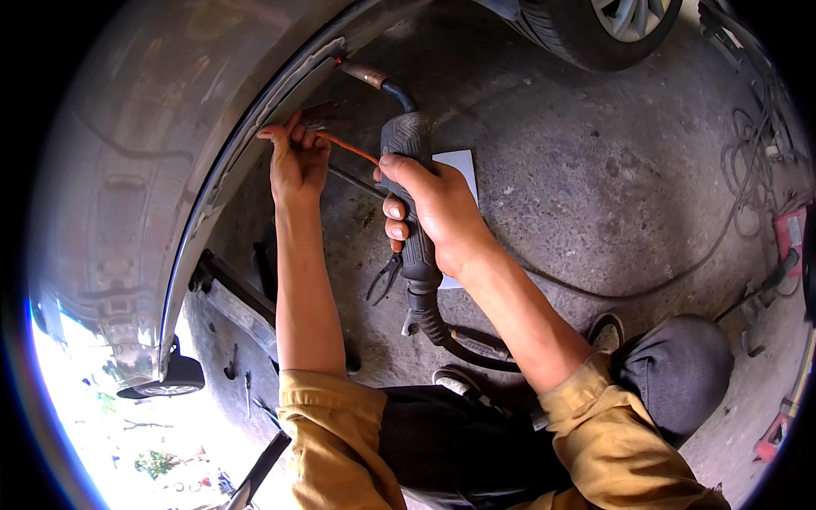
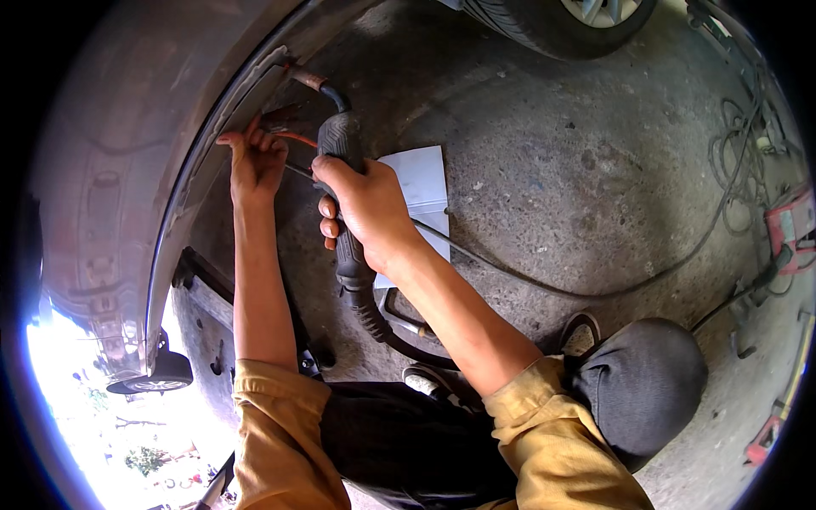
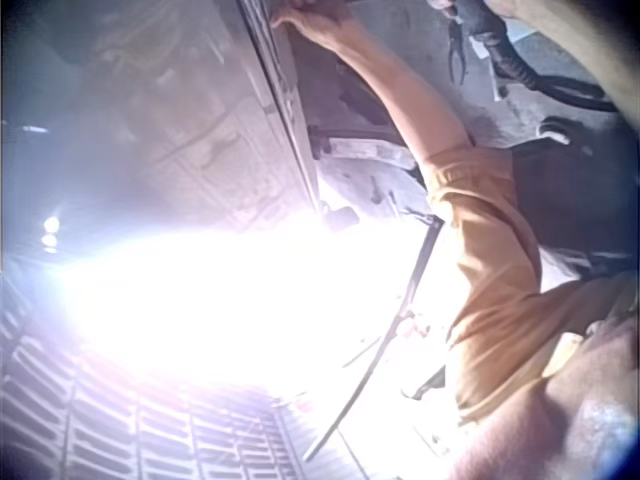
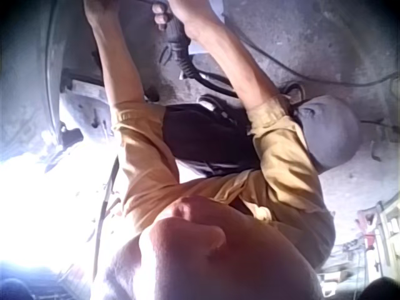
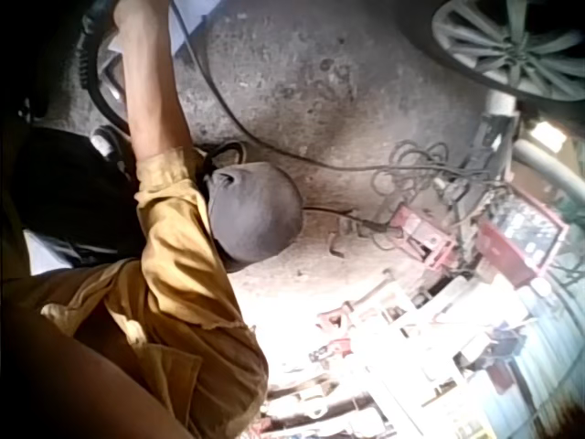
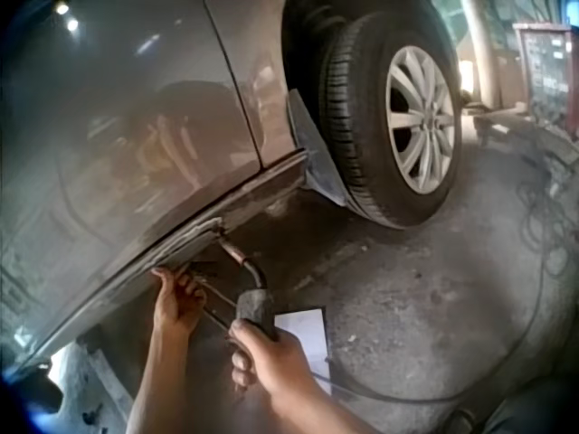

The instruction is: The person welds a section of a car's undercarriage using a welding torch and a hammer. They repeatedly weld the metal seam, then use the hammer to tap and shape the area. The person also adjusts their shirt to touch their stomach area during the process.

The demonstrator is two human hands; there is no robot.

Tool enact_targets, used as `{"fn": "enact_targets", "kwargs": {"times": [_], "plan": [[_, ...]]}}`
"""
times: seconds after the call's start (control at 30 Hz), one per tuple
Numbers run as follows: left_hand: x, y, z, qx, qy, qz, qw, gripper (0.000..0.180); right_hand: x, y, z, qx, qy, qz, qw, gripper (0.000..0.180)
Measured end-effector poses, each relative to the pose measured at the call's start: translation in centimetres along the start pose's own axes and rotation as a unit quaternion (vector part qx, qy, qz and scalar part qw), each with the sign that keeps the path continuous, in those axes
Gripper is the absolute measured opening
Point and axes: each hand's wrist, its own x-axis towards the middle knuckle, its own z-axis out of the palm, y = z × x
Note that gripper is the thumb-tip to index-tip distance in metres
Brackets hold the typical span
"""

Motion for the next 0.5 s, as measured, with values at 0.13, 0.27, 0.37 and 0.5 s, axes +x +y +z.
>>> {"fn": "enact_targets", "kwargs": {"times": [0.13, 0.27, 0.37, 0.5], "plan": [[0.4, 0.1, -0.3, 0.029, -0.01, 0.008, 1.0, 0.078, -0.1, -0.1, 0.3, -0.003, 0.004, -0.005, 1.0, 0.028], [0.2, 0.0, 0.8, 0.018, 0.05, 0.002, 0.999, 0.069, 0.2, 0.2, 0.0, 0.004, -0.002, -0.004, 1.0, 0.027], [0.1, -0.2, 0.5, -0.007, 0.032, 0.004, 0.999, 0.055, 0.4, 0.4, -0.1, 0.005, -0.006, -0.005, 1.0, 0.027], [0.1, -0.4, 0.4, 0.03, 0.023, 0.017, 0.999, 0.084, 0.2, 0.2, 0.1, 0.0, 0.001, -0.003, 1.0, 0.027]]}}
